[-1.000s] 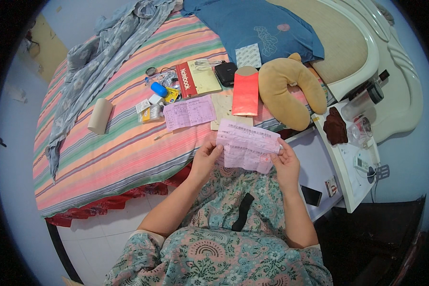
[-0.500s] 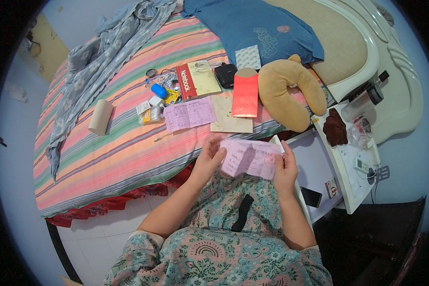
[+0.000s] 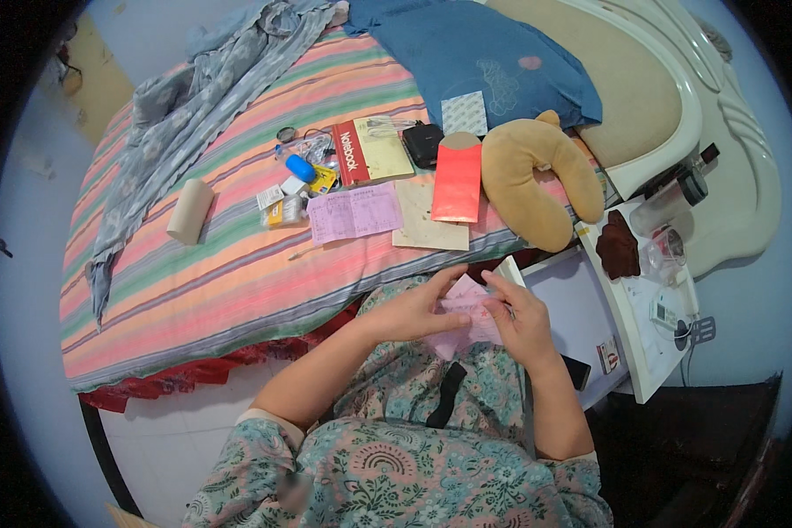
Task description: The person sits on a bed and organizes various items, including pink receipts, a red envelope, and small boxes, into a white bedside drawer. They handle the items one by one, folding the receipts and placing them alongside other objects like a blue bottle and a white charger.
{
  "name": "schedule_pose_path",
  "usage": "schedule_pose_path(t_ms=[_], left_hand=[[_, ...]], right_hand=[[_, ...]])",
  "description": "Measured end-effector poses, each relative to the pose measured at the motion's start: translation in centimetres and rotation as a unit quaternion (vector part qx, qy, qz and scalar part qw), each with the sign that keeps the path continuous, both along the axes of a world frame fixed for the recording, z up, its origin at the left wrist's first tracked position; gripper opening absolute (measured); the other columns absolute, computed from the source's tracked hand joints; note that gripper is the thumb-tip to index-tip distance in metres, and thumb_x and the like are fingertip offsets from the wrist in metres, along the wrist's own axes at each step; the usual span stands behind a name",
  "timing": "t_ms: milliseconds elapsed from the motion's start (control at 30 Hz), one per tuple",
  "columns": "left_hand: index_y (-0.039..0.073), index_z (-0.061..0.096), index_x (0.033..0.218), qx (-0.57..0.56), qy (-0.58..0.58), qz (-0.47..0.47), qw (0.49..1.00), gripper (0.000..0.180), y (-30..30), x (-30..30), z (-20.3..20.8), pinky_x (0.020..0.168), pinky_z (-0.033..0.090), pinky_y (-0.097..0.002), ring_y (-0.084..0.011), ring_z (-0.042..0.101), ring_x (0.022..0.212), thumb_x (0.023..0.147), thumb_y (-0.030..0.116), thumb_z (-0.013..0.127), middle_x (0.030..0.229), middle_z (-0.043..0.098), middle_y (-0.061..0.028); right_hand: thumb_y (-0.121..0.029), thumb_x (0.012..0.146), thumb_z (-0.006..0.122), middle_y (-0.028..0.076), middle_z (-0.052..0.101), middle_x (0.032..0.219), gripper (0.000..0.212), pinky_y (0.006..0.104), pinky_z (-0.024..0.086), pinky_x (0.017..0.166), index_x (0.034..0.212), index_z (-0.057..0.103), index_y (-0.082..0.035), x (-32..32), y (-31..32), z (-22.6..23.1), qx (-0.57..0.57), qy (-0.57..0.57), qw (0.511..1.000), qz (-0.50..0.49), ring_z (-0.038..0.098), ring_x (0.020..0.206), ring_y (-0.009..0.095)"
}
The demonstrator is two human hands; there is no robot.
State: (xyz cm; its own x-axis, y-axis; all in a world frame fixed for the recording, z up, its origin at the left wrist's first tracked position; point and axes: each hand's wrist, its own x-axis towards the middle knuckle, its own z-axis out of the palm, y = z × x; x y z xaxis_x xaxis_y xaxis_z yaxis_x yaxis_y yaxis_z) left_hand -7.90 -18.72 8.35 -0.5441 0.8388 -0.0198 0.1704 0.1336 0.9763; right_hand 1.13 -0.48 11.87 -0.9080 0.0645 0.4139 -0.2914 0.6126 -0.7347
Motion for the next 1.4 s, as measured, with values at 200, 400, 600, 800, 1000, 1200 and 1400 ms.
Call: schedule_pose_path(t_ms=[200, 400, 600, 800, 1000, 1200, 1400], left_hand=[[-0.001, 0.052, 0.112, -0.031, -0.176, 0.046, 0.983, 0.036, 0.0, 1.7, -0.6, 0.071, 0.047, -0.0259, -0.0091, 0.056, 0.081, 0.086, 0.022, 0.059, 0.092, 0.062, -0.0052], [-0.002, 0.044, 0.119, 0.064, -0.191, 0.122, 0.972, 0.043, -0.1, 1.2, -0.8, 0.073, 0.048, -0.0272, -0.0148, 0.059, 0.085, 0.087, 0.024, 0.058, 0.097, 0.060, -0.0088], [0.003, 0.022, 0.135, -0.052, 0.070, 0.228, 0.970, 0.072, 0.8, 2.8, -1.1, 0.087, 0.043, -0.0364, -0.0339, 0.052, 0.105, 0.079, 0.021, 0.064, 0.117, 0.049, -0.0242], [0.003, 0.020, 0.137, -0.058, 0.014, 0.163, 0.985, 0.075, -0.8, 1.4, -0.1, 0.091, 0.040, -0.0348, -0.0367, 0.048, 0.110, 0.078, 0.017, 0.064, 0.127, 0.042, -0.0237], [0.007, 0.035, 0.130, -0.210, 0.451, 0.244, 0.832, 0.062, -4.3, -4.6, -1.1, 0.089, 0.041, -0.0374, -0.0319, 0.050, 0.105, 0.074, 0.013, 0.060, 0.122, 0.046, -0.0143], [0.009, 0.053, 0.114, -0.283, 0.564, 0.249, 0.734, 0.043, -7.2, -10.1, -5.8, 0.089, 0.040, -0.0376, -0.0248, 0.051, 0.103, 0.072, 0.006, 0.054, 0.115, 0.054, -0.0066], [0.009, 0.057, 0.108, -0.150, 0.552, 0.296, 0.765, 0.037, -5.3, -6.9, -0.1, 0.068, 0.048, -0.0351, -0.0239, 0.057, 0.085, 0.071, 0.006, 0.055, 0.097, 0.057, -0.0064]], right_hand=[[-0.009, 0.086, 0.056, 0.008, 0.058, 0.099, 0.045, 0.0235, 0.042, 0.078, 0.127, 0.040, -0.001, -0.5, -0.2, -1.8, -0.236, -0.024, 0.969, -0.075, 0.054, 0.087, 0.012], [-0.013, 0.089, 0.053, 0.006, 0.050, 0.119, 0.045, 0.0319, 0.036, 0.094, 0.129, 0.037, -0.003, 0.7, -3.4, -5.6, -0.564, -0.181, 0.806, -0.006, 0.049, 0.108, 0.017], [-0.013, 0.089, 0.052, 0.007, 0.055, 0.114, 0.034, 0.0337, 0.041, 0.091, 0.121, 0.046, -0.003, -1.0, -4.4, -5.9, -0.681, -0.232, 0.693, -0.044, 0.052, 0.105, 0.019], [-0.016, 0.089, 0.052, 0.008, 0.054, 0.114, 0.033, 0.0364, 0.042, 0.090, 0.120, 0.046, -0.004, -2.3, -5.1, -5.4, -0.722, -0.228, 0.653, -0.011, 0.054, 0.103, 0.021], [-0.012, 0.089, 0.051, 0.008, 0.054, 0.112, 0.032, 0.0383, 0.044, 0.089, 0.120, 0.046, -0.002, -2.7, -3.4, -6.9, -0.704, -0.204, 0.674, -0.094, 0.054, 0.102, 0.022], [-0.011, 0.090, 0.050, 0.009, 0.054, 0.111, 0.032, 0.0364, 0.045, 0.087, 0.120, 0.045, 0.000, -1.7, -3.5, -6.6, -0.680, -0.227, 0.686, -0.123, 0.054, 0.101, 0.021], [-0.013, 0.090, 0.050, 0.007, 0.053, 0.115, 0.032, 0.0354, 0.042, 0.090, 0.120, 0.046, -0.002, -1.9, -4.2, -7.0, -0.650, -0.217, 0.715, -0.139, 0.053, 0.104, 0.020]])
